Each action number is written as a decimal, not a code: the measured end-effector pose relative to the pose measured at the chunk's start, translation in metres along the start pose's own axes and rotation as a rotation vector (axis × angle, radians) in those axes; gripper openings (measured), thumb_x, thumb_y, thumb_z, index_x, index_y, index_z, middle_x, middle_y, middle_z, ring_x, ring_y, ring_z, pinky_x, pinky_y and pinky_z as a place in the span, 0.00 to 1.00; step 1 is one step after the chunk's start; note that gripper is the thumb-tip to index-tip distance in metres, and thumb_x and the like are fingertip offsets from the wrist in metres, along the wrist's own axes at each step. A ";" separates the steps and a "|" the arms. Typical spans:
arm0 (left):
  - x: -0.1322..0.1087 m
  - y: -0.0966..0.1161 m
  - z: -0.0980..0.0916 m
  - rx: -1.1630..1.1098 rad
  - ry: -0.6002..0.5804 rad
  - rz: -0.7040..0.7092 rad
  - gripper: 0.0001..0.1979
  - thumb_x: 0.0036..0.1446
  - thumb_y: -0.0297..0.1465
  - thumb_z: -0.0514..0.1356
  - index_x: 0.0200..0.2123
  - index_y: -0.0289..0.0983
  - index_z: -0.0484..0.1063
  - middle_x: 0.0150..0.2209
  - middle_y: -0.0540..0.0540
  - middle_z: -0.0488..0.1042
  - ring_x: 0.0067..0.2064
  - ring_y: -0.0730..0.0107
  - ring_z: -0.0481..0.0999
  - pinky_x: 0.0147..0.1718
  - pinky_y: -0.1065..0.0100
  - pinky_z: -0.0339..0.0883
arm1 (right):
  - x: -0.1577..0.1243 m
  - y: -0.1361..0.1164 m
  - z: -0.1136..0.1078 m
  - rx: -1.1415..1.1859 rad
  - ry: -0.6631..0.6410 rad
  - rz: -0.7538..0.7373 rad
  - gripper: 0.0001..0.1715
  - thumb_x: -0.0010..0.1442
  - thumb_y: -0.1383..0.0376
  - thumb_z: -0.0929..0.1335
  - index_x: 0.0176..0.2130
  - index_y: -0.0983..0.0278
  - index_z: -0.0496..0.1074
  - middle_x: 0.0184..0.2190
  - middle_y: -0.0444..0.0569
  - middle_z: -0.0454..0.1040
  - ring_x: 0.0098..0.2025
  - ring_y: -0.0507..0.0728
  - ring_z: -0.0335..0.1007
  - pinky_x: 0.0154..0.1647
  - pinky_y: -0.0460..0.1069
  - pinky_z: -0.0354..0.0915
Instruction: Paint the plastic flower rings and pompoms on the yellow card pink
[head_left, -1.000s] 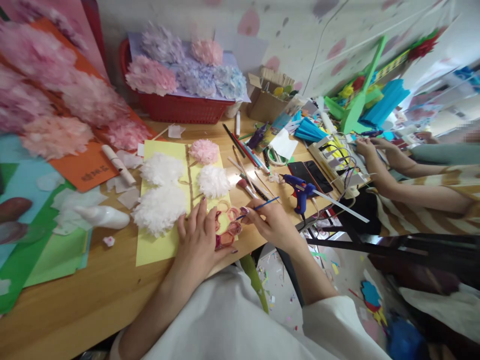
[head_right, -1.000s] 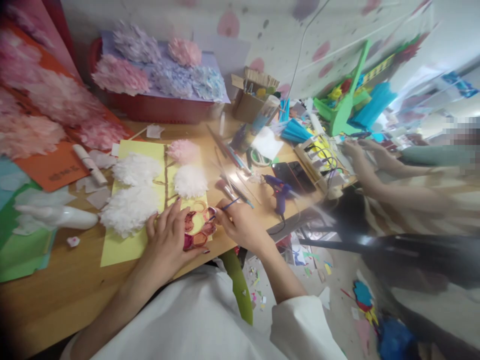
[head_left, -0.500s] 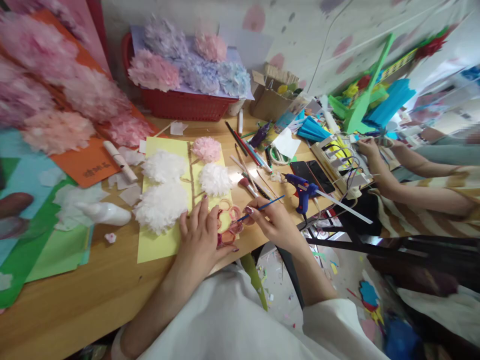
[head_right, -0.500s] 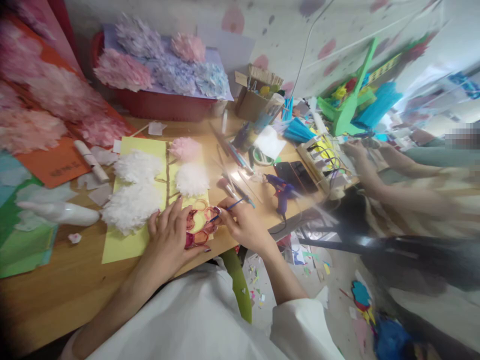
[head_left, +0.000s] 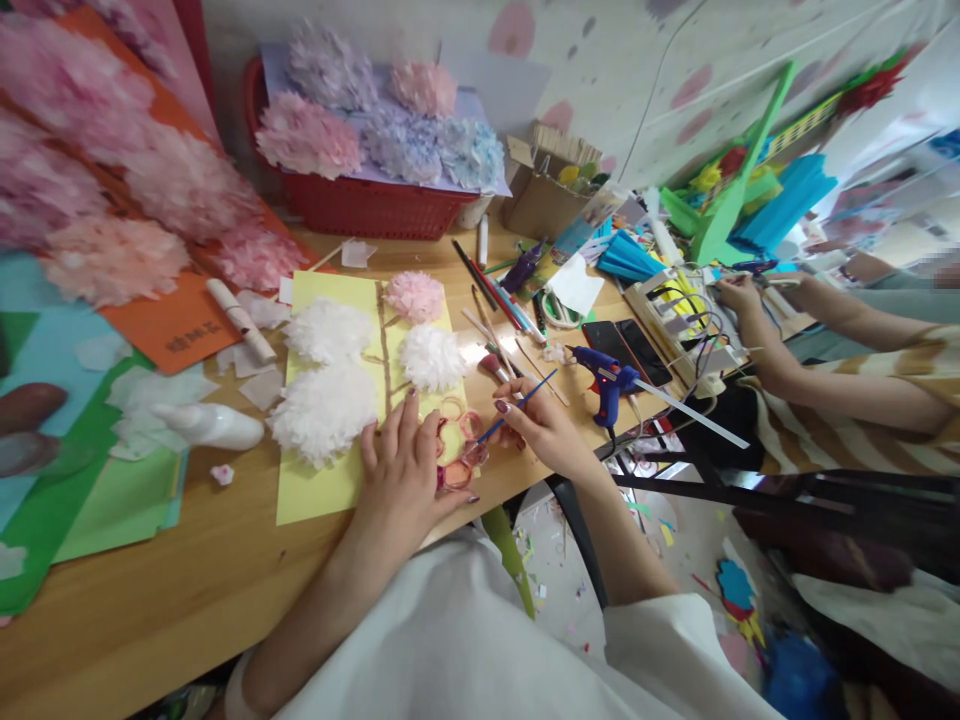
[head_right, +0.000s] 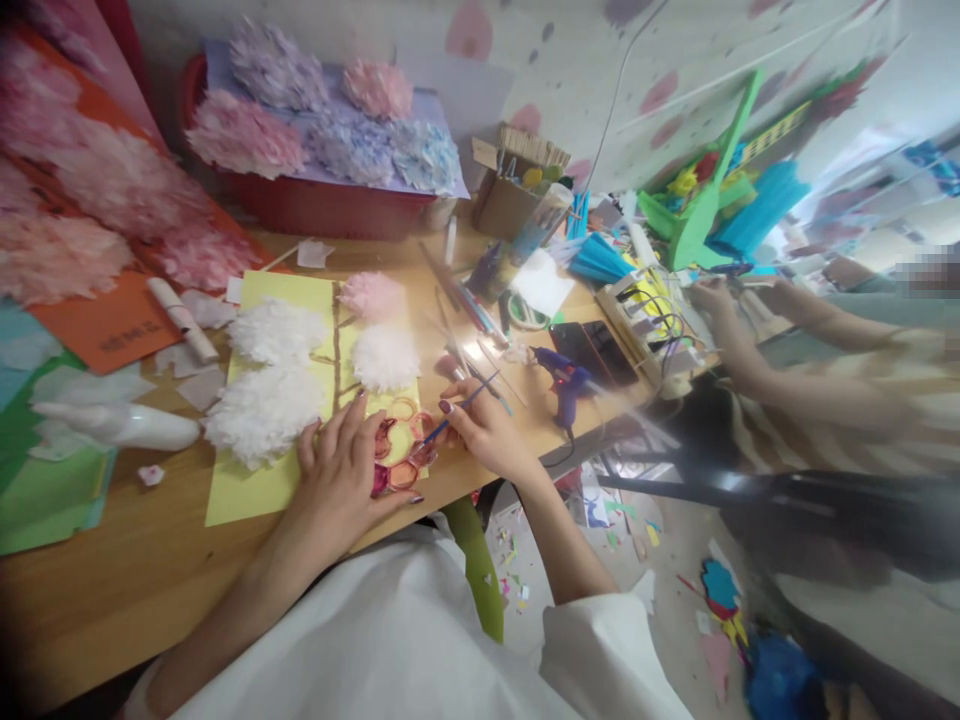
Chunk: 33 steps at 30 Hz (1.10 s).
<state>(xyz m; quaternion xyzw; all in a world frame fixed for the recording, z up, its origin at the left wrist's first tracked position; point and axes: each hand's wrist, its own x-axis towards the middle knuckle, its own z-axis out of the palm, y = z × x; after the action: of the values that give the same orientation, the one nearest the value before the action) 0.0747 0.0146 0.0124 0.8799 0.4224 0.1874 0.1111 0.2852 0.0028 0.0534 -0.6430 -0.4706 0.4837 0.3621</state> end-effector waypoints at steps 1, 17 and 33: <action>0.000 0.000 0.000 -0.001 -0.004 -0.002 0.47 0.46 0.47 0.72 0.61 0.24 0.62 0.67 0.18 0.59 0.65 0.32 0.63 0.59 0.36 0.55 | 0.002 0.001 -0.001 0.027 0.002 0.029 0.21 0.61 0.49 0.69 0.42 0.59 0.61 0.21 0.39 0.73 0.20 0.52 0.70 0.21 0.45 0.59; 0.000 -0.002 0.001 0.002 0.022 0.019 0.45 0.47 0.48 0.71 0.60 0.24 0.63 0.65 0.17 0.60 0.64 0.31 0.64 0.59 0.37 0.54 | -0.029 0.005 -0.026 0.128 0.066 -0.091 0.22 0.61 0.45 0.71 0.34 0.60 0.69 0.25 0.46 0.78 0.27 0.54 0.72 0.30 0.48 0.66; -0.001 -0.003 0.003 0.001 0.008 0.000 0.46 0.48 0.50 0.70 0.60 0.26 0.62 0.67 0.18 0.59 0.65 0.32 0.62 0.60 0.37 0.52 | -0.029 0.020 -0.029 0.079 0.125 -0.031 0.25 0.60 0.44 0.71 0.33 0.62 0.68 0.27 0.49 0.81 0.27 0.54 0.74 0.29 0.48 0.70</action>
<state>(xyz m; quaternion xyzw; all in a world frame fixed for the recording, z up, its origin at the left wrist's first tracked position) 0.0737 0.0151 0.0081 0.8792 0.4230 0.1907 0.1088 0.3157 -0.0316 0.0506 -0.6499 -0.4375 0.4550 0.4234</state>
